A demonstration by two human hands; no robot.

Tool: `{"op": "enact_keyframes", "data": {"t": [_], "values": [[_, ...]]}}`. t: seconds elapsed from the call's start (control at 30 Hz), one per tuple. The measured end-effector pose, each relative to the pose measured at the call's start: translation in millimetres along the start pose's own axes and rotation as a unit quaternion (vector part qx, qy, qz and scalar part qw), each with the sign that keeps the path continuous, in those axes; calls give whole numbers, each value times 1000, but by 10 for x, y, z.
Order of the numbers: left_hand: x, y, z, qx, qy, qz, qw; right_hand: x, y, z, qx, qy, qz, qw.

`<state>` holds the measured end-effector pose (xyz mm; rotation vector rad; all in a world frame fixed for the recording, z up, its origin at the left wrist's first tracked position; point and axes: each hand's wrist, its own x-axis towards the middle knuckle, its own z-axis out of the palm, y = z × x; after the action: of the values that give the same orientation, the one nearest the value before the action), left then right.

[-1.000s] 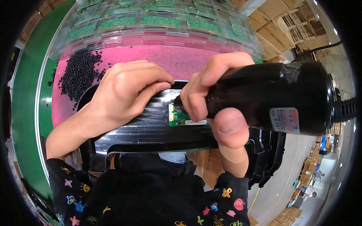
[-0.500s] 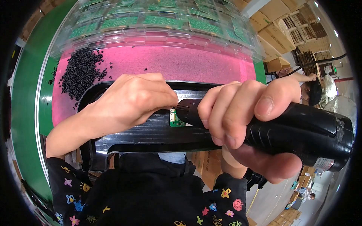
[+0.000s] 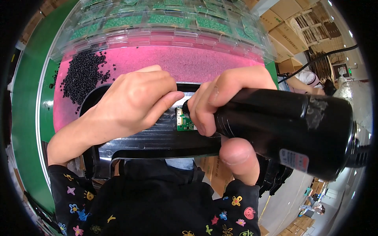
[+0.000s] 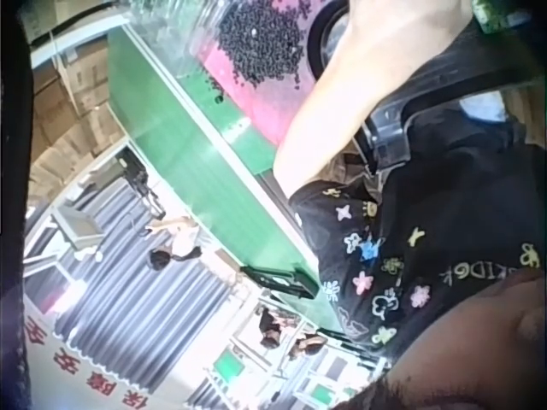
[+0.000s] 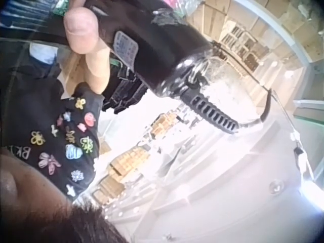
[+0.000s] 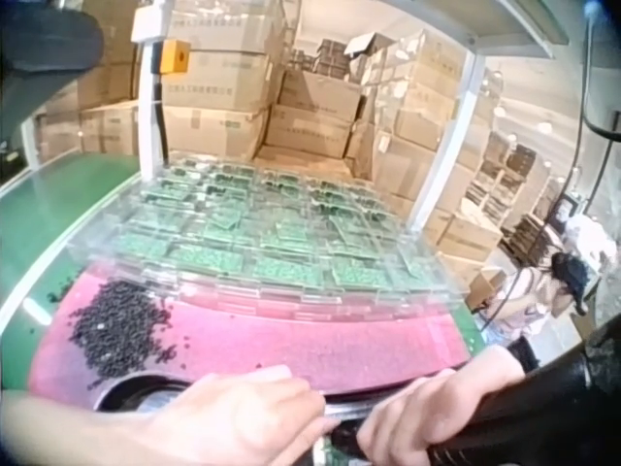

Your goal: Assembling circuit boards into plastic housings and securing them with an electric screwdriver.

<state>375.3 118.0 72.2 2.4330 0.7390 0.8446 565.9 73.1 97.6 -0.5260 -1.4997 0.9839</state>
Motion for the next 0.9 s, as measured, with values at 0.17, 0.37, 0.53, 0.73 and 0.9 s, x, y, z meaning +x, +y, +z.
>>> {"op": "enact_keyframes", "data": {"t": [0.17, 0.37, 0.53, 0.73, 0.9], "values": [[-4, 35, -2, 3, 10, -19, 1000, -7, -16, 13, -2, -10, 8, 1000], [-30, -17, 26, -7, 20, -5, 1000, 2, -38, 177, -24, 93, 70, 993], [-33, -9, -1, -6, 8, 4, 1000, 112, 80, 112, -9, 51, 79, 996], [-48, -27, 25, -1, 17, 2, 1000, 111, 126, 90, -14, 23, 77, 997], [-91, -53, 17, 11, -6, 29, 1000, 68, 47, 50, 47, 6, 39, 998]]}}
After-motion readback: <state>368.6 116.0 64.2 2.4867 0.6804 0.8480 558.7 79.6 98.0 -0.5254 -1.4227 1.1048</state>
